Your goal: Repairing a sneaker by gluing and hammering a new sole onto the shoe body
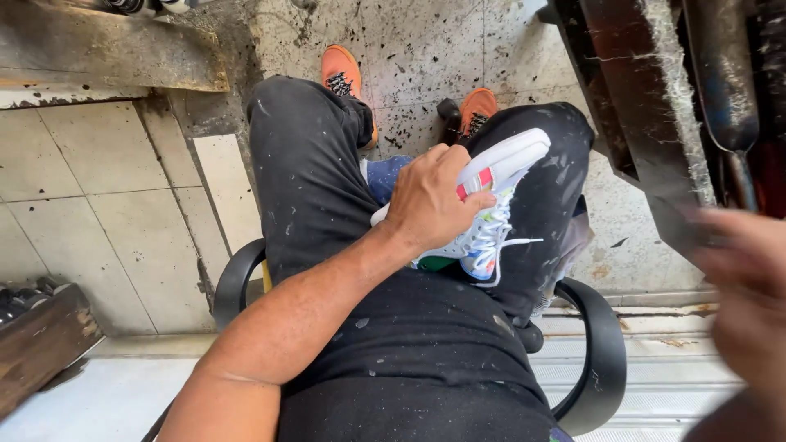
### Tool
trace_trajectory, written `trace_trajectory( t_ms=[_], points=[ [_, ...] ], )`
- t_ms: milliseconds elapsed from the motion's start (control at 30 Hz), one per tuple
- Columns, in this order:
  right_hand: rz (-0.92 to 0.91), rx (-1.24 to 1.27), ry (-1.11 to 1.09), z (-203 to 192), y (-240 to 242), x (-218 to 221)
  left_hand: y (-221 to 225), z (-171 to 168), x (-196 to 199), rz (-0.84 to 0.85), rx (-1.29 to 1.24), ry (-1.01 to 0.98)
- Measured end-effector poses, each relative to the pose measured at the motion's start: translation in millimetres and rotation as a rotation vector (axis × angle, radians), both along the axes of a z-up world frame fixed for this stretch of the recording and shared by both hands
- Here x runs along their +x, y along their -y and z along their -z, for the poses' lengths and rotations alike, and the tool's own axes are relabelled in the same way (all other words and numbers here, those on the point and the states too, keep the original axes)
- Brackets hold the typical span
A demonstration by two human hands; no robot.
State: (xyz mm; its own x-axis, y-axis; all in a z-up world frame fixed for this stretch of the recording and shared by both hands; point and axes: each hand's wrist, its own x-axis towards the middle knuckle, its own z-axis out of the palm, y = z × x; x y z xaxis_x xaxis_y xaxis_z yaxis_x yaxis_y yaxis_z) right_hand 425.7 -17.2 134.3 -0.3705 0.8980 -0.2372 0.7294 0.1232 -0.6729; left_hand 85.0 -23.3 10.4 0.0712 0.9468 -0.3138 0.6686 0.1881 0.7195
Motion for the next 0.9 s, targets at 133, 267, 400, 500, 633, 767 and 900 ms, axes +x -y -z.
trace_trajectory(
  t_ms=[133, 267, 400, 500, 633, 767, 900],
  points=[
    [-0.267, 0.435, 0.428, 36, -16, -83, -4, -2, -2, 0.008, -0.03, -0.016],
    [-0.359, 0.468, 0.402, 48, -21, -93, -2, 1, -2, -0.014, -0.031, -0.018],
    [-0.431, 0.425, 0.546, 39, -31, -100, -10, -6, -2, 0.016, 0.013, 0.003],
    [-0.551, 0.426, 0.667, 18, -49, -109, -8, -3, 0, 0.017, 0.023, -0.034],
    [-0.677, 0.599, 0.668, 9, -65, -115, -8, -6, -1, 0.003, 0.025, 0.0],
    [-0.726, 0.668, 0.702, 17, -60, -108, -6, -5, 0, 0.006, 0.057, -0.024],
    [-0.741, 0.69, 0.71, 18, -56, -105, -5, -4, 1, 0.0, 0.075, -0.043]
  ],
)
